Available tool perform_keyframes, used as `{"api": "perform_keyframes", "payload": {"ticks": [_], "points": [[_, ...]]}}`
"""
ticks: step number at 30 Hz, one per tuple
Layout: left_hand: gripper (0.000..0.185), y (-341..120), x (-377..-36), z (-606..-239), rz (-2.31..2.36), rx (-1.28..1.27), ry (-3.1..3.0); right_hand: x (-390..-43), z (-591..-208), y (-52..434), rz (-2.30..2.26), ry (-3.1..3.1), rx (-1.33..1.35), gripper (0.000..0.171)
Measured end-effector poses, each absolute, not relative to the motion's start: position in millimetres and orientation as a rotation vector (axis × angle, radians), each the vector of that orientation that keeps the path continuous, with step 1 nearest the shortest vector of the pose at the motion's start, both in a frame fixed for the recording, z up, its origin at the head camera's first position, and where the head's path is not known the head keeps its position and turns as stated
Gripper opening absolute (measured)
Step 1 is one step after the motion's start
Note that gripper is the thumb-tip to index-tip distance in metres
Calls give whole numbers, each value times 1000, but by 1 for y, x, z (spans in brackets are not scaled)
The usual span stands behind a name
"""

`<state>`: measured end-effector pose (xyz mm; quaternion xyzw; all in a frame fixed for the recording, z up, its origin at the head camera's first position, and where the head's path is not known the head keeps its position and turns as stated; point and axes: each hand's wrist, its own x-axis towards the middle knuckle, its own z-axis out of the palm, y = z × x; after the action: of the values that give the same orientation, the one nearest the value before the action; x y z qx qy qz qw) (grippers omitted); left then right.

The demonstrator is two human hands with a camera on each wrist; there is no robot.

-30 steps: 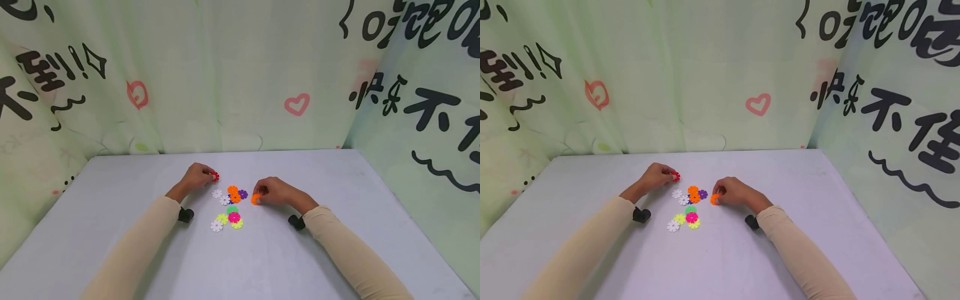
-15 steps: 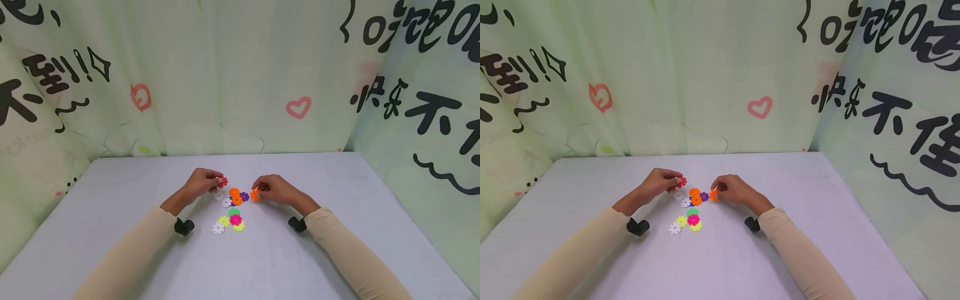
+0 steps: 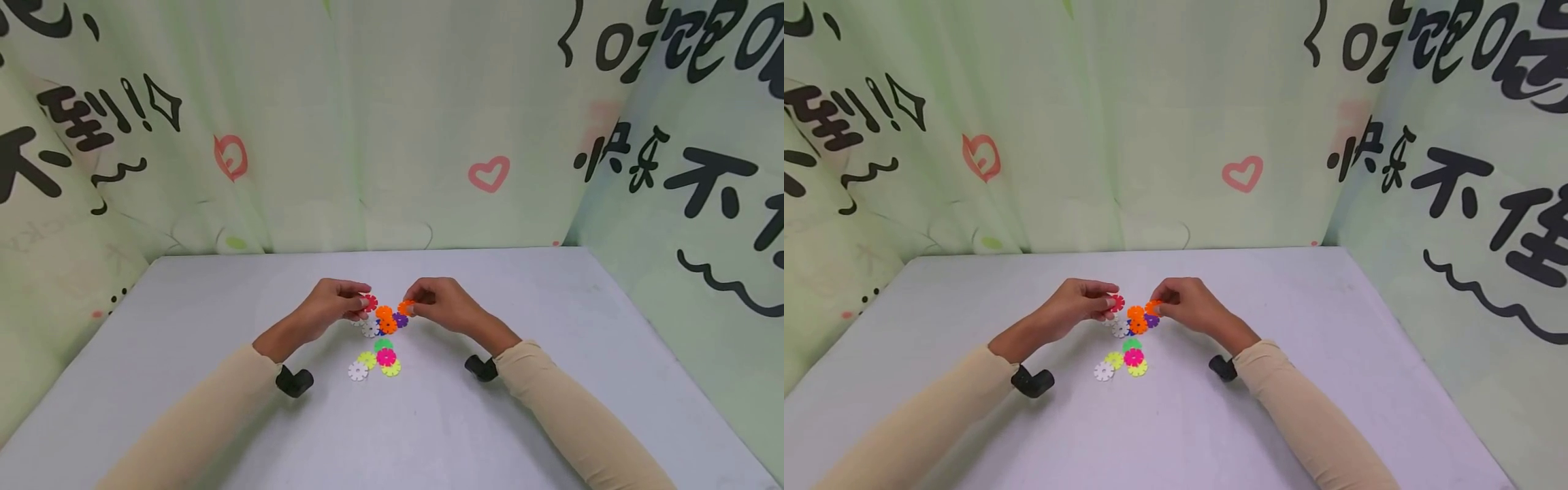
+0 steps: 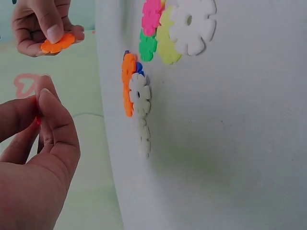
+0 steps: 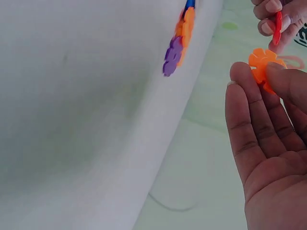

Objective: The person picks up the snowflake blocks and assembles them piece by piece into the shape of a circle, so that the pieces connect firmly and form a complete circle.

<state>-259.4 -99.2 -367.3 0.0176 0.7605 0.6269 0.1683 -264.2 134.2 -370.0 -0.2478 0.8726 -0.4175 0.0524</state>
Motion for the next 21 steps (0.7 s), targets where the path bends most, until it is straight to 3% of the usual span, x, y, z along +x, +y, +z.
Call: {"api": "perform_keyframes", "payload": {"ticks": [21], "points": [[28, -95, -232, -350, 1778, 218, 2036, -253, -366, 120, -1405, 2614, -805, 8]]}}
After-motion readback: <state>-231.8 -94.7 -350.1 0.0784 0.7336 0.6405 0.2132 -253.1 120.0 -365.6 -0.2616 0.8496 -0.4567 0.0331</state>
